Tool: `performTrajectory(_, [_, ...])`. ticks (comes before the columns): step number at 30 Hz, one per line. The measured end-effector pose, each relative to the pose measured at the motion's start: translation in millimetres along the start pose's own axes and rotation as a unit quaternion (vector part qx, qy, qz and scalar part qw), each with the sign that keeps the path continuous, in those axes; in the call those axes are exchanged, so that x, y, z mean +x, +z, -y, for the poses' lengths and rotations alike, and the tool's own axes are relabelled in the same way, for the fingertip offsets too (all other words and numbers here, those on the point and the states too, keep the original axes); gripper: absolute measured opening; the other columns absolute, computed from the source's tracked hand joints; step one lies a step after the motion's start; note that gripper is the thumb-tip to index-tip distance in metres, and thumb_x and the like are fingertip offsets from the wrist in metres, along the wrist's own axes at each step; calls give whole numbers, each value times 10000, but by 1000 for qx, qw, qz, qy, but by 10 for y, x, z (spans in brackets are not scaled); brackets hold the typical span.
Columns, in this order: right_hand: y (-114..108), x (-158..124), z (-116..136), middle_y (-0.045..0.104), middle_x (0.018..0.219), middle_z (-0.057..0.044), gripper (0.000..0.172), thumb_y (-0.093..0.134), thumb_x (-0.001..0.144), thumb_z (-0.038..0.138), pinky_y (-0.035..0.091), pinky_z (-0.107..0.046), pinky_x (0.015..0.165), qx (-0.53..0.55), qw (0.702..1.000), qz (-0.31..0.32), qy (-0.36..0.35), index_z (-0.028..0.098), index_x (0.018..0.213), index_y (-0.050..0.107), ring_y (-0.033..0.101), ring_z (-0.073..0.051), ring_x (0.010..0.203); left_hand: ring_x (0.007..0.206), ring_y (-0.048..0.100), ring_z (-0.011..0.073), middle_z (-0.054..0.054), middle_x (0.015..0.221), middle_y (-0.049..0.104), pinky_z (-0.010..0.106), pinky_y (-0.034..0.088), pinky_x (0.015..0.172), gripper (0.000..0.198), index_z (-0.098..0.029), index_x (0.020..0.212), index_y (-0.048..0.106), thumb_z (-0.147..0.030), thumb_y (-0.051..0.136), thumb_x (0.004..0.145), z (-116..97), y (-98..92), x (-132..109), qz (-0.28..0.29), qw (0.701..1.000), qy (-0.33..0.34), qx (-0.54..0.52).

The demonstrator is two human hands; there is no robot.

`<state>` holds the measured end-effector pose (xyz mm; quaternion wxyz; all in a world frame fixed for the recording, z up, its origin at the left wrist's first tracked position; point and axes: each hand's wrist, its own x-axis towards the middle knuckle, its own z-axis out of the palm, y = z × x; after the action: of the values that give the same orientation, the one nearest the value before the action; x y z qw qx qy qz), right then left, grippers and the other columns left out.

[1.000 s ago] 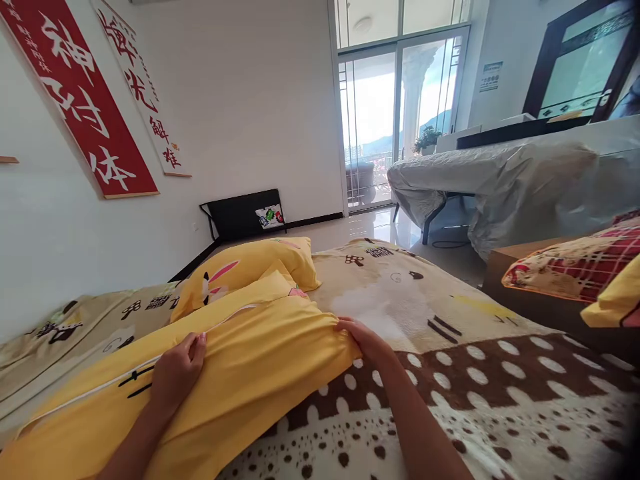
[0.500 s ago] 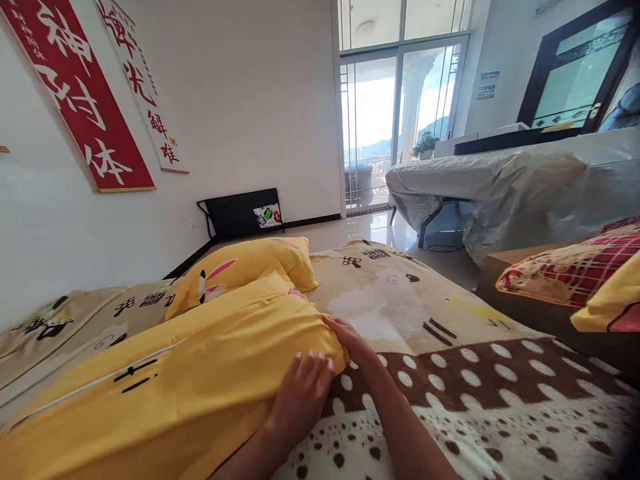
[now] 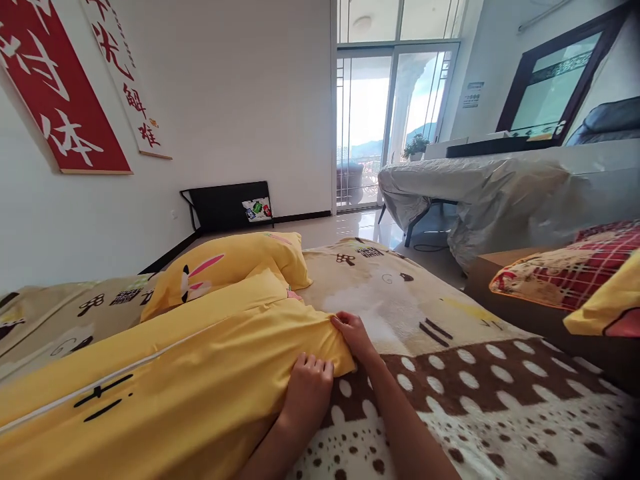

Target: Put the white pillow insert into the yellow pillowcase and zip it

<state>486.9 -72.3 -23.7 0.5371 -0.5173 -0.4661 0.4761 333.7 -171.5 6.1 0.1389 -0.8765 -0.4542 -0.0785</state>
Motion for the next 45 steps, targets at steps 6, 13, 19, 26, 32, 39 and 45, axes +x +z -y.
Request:
performTrajectory(6, [13, -89, 117, 591, 617, -8, 403, 648, 604, 548, 343, -246, 567, -59, 998, -11, 34, 146, 637, 638, 476, -125, 608, 733, 637, 231, 108, 765, 677, 385, 439, 743, 175, -119, 862, 635, -87, 469, 816, -61, -127, -131, 73, 997, 24, -29])
performTrajectory(13, [296, -324, 329, 607, 663, 5, 450, 727, 582, 567, 372, -231, 569, 53, 985, 146, 78, 175, 746, 580, 510, -119, 605, 480, 531, 165, 41, 500, 577, 374, 398, 708, 185, -145, 657, 576, -151, 478, 814, -83, 18, -478, -70, 987, 135, -43])
performTrajectory(19, [52, -227, 317, 548, 572, 38, 413, 753, 552, 505, 340, -226, 512, 14, 991, 90, 95, 187, 706, 540, 467, -100, 519, 397, 415, 111, 12, 425, 505, 359, 373, 716, 230, -147, 595, 558, -145, 482, 812, -248, 329, -612, -106, 980, 155, -64])
performTrajectory(26, [223, -232, 136, 669, 764, -29, 496, 588, 699, 647, 416, -267, 639, -73, 987, 128, 63, 167, 792, 671, 565, -176, 729, 551, 499, 163, 44, 528, 538, 360, 355, 685, 256, -144, 626, 574, -235, 490, 849, -443, 291, -392, -119, 983, 137, -28])
performTrajectory(32, [404, -175, 126, 679, 861, -45, 556, 611, 651, 667, 437, -278, 698, -39, 990, 133, 1, 160, 868, 680, 573, -193, 792, 958, 497, 218, 93, 1023, 592, 389, 336, 848, 231, -126, 1013, 601, -262, 455, 895, -381, 17, -238, -253, 964, 84, 27])
performTrajectory(39, [345, -192, 166, 641, 687, -11, 422, 662, 645, 572, 382, -242, 571, -19, 998, 66, -14, 170, 770, 664, 509, -137, 622, 676, 466, 176, 19, 678, 519, 358, 310, 666, 160, -149, 705, 548, -226, 558, 846, -344, 138, -240, -208, 973, 103, -10])
performTrajectory(45, [229, -143, 117, 654, 686, -14, 398, 752, 564, 499, 409, -240, 577, 74, 990, 98, 68, 162, 754, 655, 544, -137, 616, 526, 413, 147, 14, 528, 442, 329, 277, 564, 208, -166, 608, 497, -167, 552, 808, -432, 114, -352, -287, 938, 195, -17])
